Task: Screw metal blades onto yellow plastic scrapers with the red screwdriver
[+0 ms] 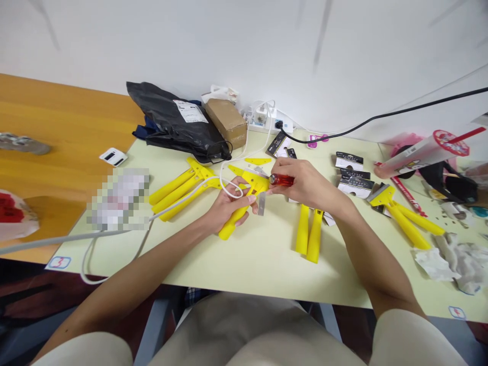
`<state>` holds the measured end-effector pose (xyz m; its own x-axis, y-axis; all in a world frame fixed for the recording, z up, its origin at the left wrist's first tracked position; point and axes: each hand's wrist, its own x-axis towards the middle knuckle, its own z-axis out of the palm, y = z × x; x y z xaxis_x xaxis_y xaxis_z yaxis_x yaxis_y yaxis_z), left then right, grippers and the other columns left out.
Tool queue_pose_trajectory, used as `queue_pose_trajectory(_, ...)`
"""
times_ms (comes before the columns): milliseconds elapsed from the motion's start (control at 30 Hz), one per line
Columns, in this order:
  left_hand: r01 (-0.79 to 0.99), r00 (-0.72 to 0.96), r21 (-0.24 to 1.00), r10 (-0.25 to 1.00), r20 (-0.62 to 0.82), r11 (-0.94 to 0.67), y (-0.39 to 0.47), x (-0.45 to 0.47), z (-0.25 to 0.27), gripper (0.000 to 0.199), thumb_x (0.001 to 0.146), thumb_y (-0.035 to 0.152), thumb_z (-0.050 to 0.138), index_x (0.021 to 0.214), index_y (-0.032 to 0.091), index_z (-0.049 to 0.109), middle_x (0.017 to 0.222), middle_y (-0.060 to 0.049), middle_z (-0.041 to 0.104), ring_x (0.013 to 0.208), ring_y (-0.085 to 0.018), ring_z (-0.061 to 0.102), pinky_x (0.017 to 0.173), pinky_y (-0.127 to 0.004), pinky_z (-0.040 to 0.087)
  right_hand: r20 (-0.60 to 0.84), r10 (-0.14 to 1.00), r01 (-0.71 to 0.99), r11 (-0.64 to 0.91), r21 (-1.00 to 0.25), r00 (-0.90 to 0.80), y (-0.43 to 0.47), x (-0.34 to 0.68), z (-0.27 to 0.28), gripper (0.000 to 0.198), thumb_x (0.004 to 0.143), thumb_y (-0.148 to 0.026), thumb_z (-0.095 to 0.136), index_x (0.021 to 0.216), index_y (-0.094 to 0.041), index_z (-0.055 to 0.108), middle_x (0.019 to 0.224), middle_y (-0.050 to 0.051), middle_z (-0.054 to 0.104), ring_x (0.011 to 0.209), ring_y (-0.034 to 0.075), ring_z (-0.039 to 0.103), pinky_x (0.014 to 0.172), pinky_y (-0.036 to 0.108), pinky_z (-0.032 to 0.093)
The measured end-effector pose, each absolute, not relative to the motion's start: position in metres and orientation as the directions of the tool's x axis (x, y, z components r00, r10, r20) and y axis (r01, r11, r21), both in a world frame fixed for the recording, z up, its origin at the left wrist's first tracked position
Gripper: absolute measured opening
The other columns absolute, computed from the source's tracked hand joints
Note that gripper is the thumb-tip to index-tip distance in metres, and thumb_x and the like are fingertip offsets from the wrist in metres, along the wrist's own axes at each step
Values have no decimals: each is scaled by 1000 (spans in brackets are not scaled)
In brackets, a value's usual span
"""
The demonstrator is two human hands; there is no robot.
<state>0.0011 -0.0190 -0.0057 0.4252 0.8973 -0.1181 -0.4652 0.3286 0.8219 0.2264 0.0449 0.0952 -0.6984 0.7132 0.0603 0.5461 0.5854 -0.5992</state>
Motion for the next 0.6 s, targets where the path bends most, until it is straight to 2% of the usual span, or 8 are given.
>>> queue_pose_trajectory(267, -461, 465, 816, 878, -114, 350, -20, 0, -1, 50, 85, 35, 89, 110, 24, 48, 81, 3, 70, 45, -9, 61, 34, -15, 38, 5, 775, 566, 467, -680, -633, 50, 227, 89, 39, 84, -44, 82, 72, -20, 53, 83, 1, 56, 74, 16, 48, 69, 31, 33)
queue_pose_trajectory(367, -455, 478, 820, 872, -104, 348, -20, -1, -3, 47, 87, 34, 87, 111, 24, 48, 80, 1, 71, 46, -10, 61, 35, -16, 38, -78, 836, 685, 388, -617, -543, 50, 227, 93, 43, 76, -43, 89, 75, -21, 52, 76, -3, 56, 67, 14, 44, 65, 32, 30)
queue_pose_trajectory(467, -460, 503, 796, 854, -133, 395, -21, 1, -6, 46, 89, 33, 86, 116, 24, 49, 81, 0, 71, 50, -12, 63, 34, -15, 38, -155, 845, 764, 366, -531, -512, 50, 230, 100, 46, 72, -45, 92, 77, -22, 52, 72, -4, 54, 64, 13, 42, 63, 32, 28)
queue_pose_trajectory(600, -521, 484, 713, 851, -205, 469, -23, 5, -11, 46, 87, 28, 86, 117, 24, 52, 94, -1, 68, 70, -13, 70, 34, -13, 37, -214, 782, 748, 420, -514, -586, 52, 237, 105, 44, 81, -54, 84, 80, -23, 52, 73, -4, 55, 64, 14, 42, 63, 32, 29)
